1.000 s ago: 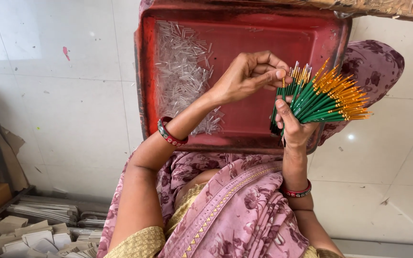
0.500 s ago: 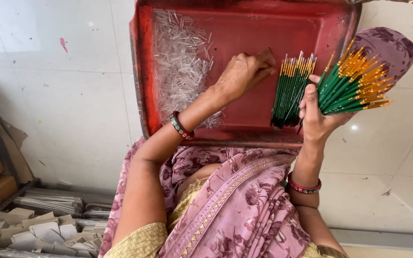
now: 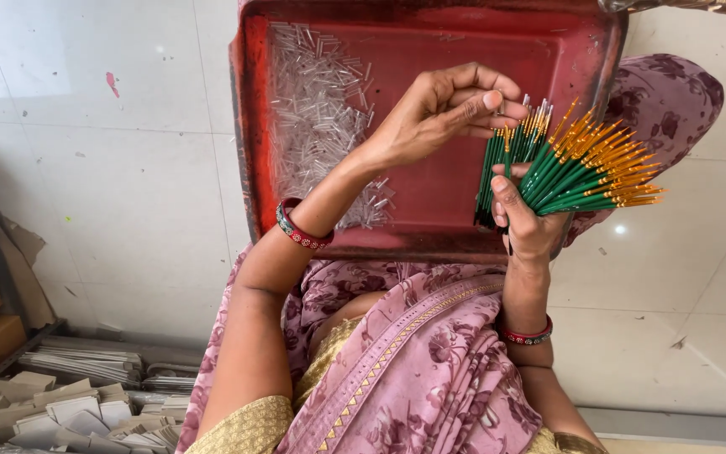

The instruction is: The person sits on the floor with a red tray on their lap, holding a bundle of green incense sticks. They repeatedly pick up small clear plastic tubes from the tray and slide them onto the tips of the incense sticks, then place the finished sticks into a blue container on the table.

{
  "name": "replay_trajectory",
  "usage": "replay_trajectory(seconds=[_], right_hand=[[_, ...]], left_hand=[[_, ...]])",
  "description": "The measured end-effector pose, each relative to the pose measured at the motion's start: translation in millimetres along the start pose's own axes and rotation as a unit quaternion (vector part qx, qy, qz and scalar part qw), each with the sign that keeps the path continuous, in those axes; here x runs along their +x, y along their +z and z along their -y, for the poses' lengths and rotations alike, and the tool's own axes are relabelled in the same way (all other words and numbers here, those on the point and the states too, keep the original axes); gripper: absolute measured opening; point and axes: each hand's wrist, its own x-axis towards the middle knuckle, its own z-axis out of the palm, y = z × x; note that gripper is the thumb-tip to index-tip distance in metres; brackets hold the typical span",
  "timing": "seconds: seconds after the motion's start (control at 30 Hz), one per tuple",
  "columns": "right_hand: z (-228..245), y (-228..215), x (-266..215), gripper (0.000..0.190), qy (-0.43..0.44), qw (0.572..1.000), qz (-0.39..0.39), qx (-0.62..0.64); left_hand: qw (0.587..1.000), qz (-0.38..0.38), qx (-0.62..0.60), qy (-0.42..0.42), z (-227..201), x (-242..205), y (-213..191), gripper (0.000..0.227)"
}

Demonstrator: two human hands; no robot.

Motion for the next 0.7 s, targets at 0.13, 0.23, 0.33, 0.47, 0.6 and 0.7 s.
replay_trajectory(seconds=[0.13, 0.23, 0.33, 0.47, 0.6, 0.7], right_hand=[[-5, 1, 0, 0.014, 0.001, 1.000, -0.016, -0.003], [-15, 1, 0, 0.015, -0.017, 1.000, -0.004, -0.020], [-13, 8, 1, 0.022, -0.094, 0.985, -0.022, -0.140], [-32, -10, 7, 0.022, -0.265, 0.897, 0.012, -0.354], [-49, -13, -3, 0.016, -0.040, 0.994, -0.004, -0.105], [-45, -11, -6, 0.011, 0.021, 0.999, 0.034, 0.007]], left_hand=[[0.999, -0.008, -0.030, -0.010, 14, -3, 7, 0.034], [0.999, -0.037, 0.031, -0.026, 30, -5, 9, 0.028], [0.994, -0.080, 0.069, -0.005, 39, -5, 4, 0.024], [0.959, -0.160, 0.230, 0.035, 66, 5, -4, 0.026], [0.885, -0.154, 0.439, 0.031, 96, 3, 4, 0.050], [0.865, -0.104, 0.488, 0.051, 99, -4, 5, 0.047]])
